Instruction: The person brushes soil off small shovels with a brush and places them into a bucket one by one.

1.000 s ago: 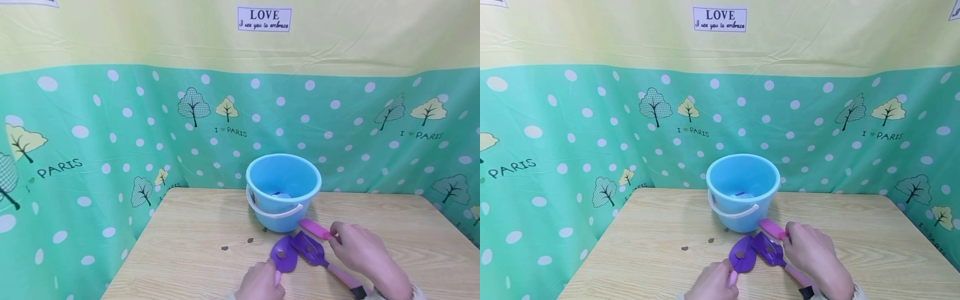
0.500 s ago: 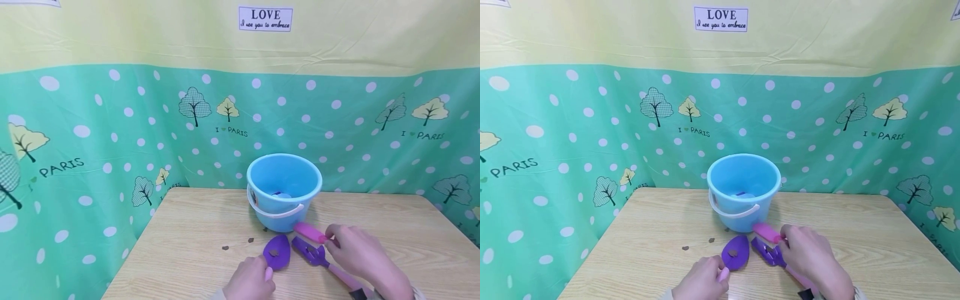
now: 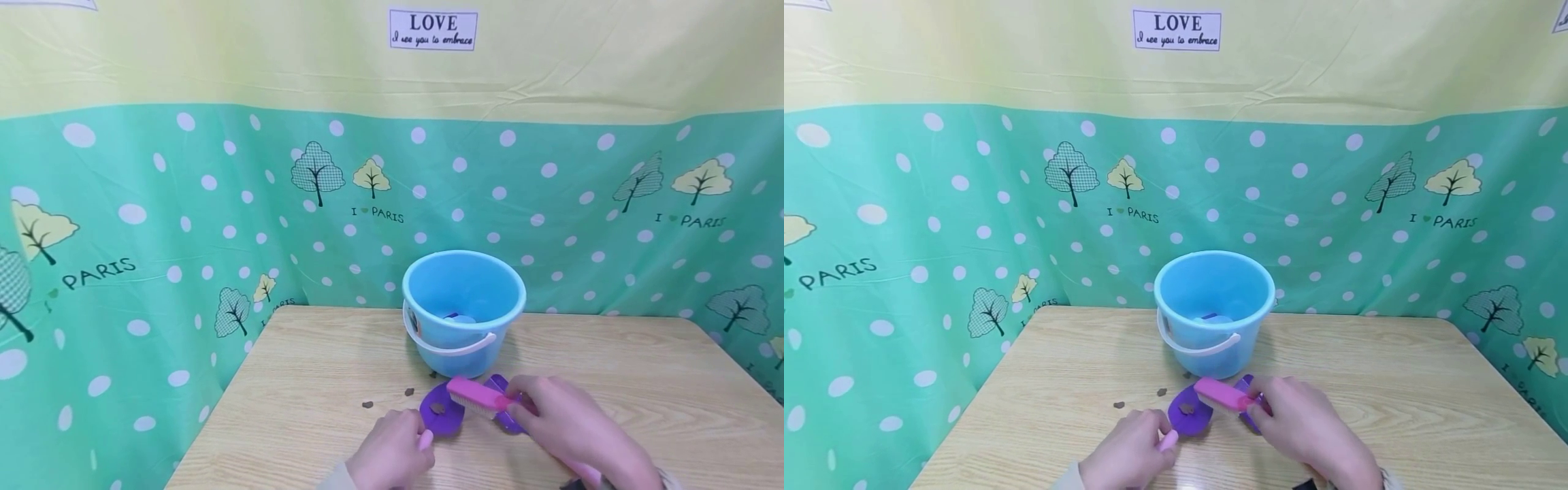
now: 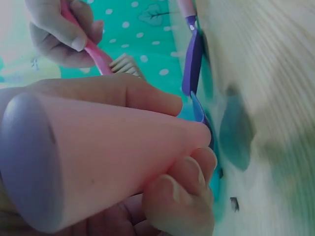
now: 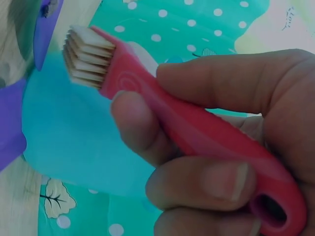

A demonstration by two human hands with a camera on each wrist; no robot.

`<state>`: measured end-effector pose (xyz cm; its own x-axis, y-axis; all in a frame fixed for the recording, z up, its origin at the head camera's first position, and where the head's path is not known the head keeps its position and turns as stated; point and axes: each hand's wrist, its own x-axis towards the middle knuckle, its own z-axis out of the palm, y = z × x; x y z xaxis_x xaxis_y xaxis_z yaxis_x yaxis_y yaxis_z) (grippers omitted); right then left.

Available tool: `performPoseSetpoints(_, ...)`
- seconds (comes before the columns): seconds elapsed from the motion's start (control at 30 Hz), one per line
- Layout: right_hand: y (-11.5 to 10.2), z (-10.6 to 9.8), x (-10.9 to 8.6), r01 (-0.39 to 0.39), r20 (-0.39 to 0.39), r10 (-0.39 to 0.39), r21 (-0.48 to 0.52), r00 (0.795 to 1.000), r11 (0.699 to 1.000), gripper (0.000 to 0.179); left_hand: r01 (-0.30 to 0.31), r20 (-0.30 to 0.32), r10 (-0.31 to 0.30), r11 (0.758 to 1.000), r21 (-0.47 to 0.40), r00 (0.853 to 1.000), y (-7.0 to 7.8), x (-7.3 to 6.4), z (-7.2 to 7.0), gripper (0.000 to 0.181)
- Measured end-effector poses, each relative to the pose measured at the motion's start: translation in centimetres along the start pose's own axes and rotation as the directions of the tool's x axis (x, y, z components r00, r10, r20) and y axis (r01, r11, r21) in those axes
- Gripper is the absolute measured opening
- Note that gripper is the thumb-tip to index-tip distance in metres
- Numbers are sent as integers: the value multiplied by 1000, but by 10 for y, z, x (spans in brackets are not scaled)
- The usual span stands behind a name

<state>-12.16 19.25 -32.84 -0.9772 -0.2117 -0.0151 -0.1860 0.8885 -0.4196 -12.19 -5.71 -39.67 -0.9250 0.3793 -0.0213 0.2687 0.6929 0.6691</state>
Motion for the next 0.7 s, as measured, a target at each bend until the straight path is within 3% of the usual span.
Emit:
performPoseSetpoints(0.23,-7,10,3,84,-36,-83,33,996,996,14,-15,-24,15,1000,-9,1000,-1,-2,-7,17)
performPoseSetpoints(0.33,-9,16,6,150,-23,-148,117,989,982,12,-4,-5,4,999,-35,1000,-1,-2,-10,19)
performPoseSetpoints(0.43,-11,21,9,202,20,-213,240,977,949,10,2,10,-2,999,-45,1000,-1,-3,-13,23)
performPoseSetpoints(0.57,-13,27,10,197,78,-238,350,968,916,11,-9,0,9,1000,-25,1000,0,-3,-16,27)
performPoseSetpoints(0.7,-15,30,11,172,116,-234,391,965,904,12,-17,-8,17,1000,11,1000,-1,-4,-20,30)
